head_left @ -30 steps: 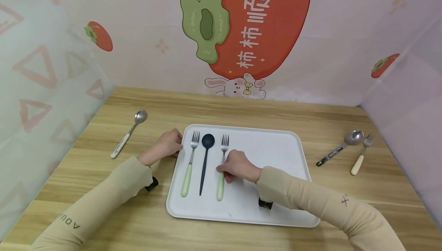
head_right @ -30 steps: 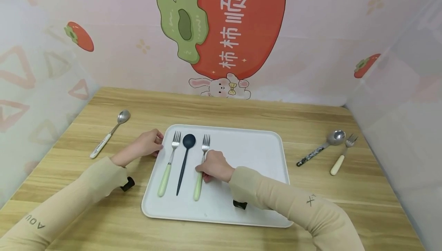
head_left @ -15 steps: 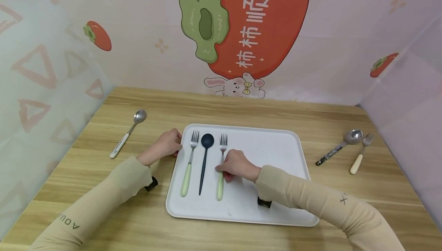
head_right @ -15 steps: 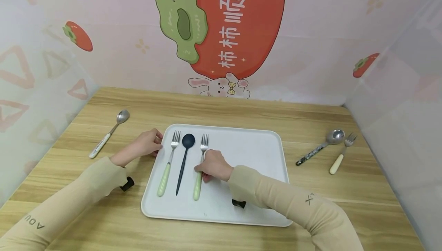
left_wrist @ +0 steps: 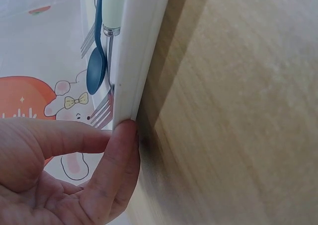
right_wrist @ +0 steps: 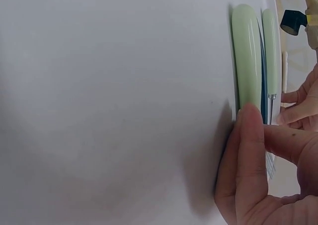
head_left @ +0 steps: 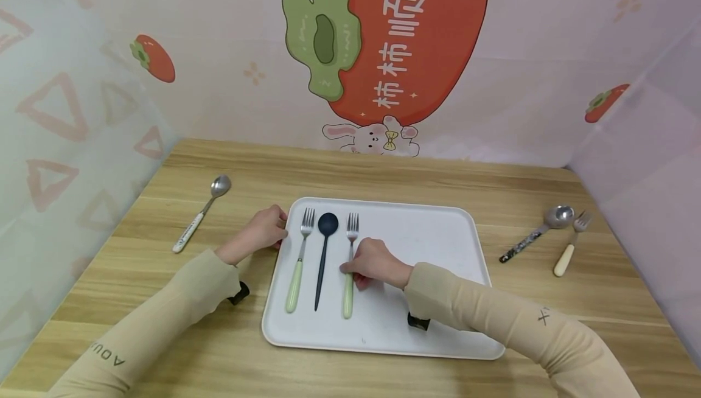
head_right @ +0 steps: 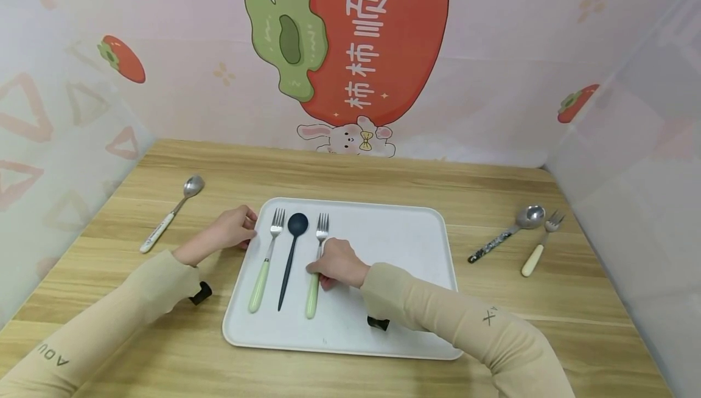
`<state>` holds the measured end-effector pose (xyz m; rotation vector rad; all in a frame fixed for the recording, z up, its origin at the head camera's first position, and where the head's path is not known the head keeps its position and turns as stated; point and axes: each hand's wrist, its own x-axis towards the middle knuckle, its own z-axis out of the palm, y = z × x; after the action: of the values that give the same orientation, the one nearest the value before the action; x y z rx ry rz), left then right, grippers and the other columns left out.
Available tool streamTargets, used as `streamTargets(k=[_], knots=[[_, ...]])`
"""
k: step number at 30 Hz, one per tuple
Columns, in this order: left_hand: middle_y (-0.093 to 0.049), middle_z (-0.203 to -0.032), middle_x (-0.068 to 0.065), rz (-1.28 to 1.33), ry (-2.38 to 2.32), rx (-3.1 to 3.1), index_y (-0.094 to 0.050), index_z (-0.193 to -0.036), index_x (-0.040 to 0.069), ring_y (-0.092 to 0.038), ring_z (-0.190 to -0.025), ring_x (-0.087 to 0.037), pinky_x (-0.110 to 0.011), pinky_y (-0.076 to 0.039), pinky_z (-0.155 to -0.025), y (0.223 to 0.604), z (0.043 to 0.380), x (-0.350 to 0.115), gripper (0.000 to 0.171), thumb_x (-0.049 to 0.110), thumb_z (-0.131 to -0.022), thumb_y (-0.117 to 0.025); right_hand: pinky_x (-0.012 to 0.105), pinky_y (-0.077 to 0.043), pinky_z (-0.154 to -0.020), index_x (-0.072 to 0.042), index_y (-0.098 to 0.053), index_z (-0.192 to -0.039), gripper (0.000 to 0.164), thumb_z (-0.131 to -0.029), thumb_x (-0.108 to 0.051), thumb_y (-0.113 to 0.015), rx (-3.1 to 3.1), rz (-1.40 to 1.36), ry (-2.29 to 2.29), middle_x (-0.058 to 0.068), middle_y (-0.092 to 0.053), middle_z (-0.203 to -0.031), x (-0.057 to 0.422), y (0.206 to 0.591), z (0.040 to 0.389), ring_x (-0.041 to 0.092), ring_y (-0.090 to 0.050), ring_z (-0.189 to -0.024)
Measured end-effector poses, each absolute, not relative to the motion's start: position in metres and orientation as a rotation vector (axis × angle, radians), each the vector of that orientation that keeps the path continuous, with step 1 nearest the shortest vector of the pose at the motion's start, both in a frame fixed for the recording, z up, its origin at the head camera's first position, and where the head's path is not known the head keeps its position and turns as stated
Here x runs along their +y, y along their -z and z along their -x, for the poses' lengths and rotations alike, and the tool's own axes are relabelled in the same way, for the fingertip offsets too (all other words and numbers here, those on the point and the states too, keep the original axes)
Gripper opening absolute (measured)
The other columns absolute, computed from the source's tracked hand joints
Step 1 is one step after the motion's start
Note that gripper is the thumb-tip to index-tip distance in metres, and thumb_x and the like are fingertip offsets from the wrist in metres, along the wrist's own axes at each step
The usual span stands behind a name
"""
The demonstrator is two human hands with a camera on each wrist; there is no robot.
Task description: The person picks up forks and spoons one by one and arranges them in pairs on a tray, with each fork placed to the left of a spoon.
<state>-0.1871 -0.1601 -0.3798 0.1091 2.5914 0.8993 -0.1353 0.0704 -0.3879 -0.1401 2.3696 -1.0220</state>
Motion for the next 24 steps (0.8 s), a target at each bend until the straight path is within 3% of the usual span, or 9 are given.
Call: streamTargets(k=[17,24], knots=[[-0.056,-0.09,-0.021,-0.1,-0.881,2.59,-0.042,-0.108,-0.01,-0.058,-0.061,-0.018,-0.026,-0.054,-0.054,0.383,0.188,-0.161,0.028,-0.002,-0.083,-0.053,0.022,-0.048,-0.046,-0.001,-0.062,-0.057,0.032,-0.082,-0.021,-0.066,2.378,0.162,0.998,0.004,-0.054,-0.045,0.072,0.386,0.134,0.011,-0.054,-0.04],[-0.057,-0.091,-0.022,-0.092,-0.889,2.582,-0.042,-0.108,-0.009,-0.057,-0.062,-0.018,-0.025,-0.054,-0.054,0.383,0.189,-0.161,0.028,-0.002,-0.083,-0.053,0.024,-0.048,-0.046,-0.002,-0.06,-0.073,0.021,-0.084,-0.02,-0.063,2.417,0.148,1.001,0.007,-0.059,-0.058,0.08,0.377,0.133,0.014,-0.055,-0.047]])
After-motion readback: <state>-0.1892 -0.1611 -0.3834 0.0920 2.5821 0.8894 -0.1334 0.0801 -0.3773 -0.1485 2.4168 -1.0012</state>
